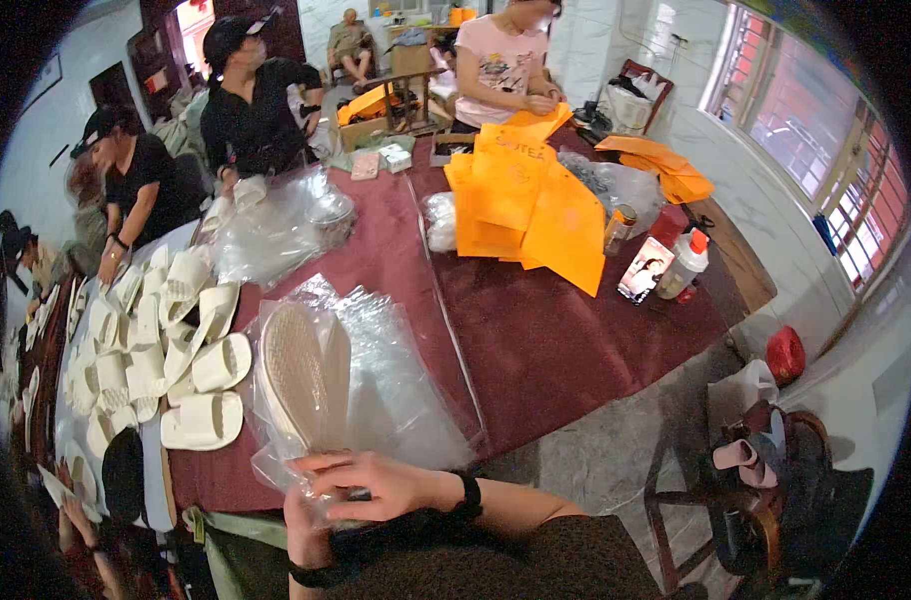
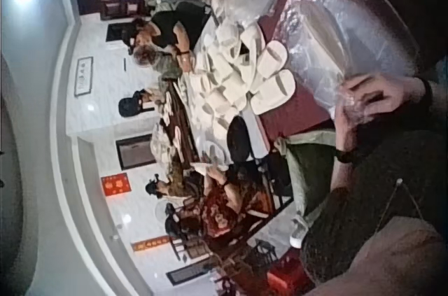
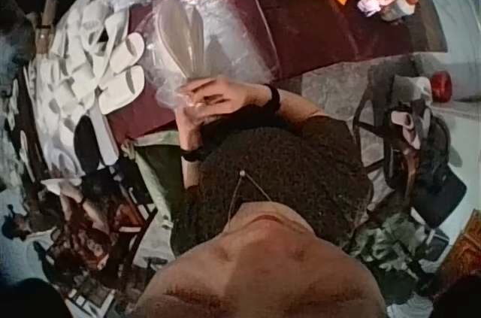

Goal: Packing pairs of white slides into plastic bags.

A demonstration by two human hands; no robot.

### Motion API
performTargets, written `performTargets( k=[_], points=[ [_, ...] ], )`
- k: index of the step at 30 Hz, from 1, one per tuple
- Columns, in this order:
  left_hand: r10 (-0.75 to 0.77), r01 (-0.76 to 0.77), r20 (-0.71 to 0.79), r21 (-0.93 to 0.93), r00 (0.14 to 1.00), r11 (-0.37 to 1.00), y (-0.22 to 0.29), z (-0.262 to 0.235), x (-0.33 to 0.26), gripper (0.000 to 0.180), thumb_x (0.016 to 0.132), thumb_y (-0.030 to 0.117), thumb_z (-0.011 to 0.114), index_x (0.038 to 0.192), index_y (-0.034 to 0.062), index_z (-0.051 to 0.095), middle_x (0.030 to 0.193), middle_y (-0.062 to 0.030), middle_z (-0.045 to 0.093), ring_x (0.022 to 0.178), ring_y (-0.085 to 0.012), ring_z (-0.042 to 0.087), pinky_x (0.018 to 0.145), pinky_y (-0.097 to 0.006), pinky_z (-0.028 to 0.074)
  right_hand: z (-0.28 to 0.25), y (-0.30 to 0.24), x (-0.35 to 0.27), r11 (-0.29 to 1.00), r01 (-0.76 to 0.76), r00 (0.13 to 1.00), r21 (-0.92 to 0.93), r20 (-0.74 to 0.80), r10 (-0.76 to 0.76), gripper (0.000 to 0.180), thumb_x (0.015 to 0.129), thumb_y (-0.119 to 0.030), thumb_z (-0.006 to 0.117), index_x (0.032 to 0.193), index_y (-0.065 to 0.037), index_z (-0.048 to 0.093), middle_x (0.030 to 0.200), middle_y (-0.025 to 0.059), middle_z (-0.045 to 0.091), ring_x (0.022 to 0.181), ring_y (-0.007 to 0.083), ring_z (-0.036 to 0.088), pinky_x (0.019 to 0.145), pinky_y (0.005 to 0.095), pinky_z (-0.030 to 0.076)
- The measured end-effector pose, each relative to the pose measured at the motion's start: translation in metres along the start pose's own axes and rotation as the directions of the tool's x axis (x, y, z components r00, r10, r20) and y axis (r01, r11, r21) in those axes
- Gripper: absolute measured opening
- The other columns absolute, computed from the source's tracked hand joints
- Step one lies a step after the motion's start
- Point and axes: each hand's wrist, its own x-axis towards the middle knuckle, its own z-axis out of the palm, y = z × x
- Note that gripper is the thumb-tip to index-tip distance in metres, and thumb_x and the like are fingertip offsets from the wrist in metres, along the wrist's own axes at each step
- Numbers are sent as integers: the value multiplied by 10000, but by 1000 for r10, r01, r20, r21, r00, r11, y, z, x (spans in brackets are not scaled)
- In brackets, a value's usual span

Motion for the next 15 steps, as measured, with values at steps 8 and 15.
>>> performTargets(
  k=[8, 15],
  points=[
    [309, -183, -134, 568, 941, 803, 68, -109, -118, 451, 883, 205, 593, 1279, -10, 566, 1184, -111, 645, 1053, -221, 626, 871, -346, 508, -24, 14, -4, 838, -388, 886, -383, -406, 224, 257, 844, -93, 689, 1094, -33, 678, 1124, 160, 670, 1075, 311, 633, 945, 389, 485],
    [271, 173, -417, 765, 868, 621, 189, -90, -242, 725, 578, 160, 853, 1246, -7, 624, 1340, -130, 541, 1226, -234, 517, 1023, -343, 409, -35, 72, -21, 608, -379, 921, -698, -221, 321, 459, 822, -231, 719, 1216, -22, 612, 1352, 187, 548, 1270, 410, 477, 1055, 471, 392]
  ],
)
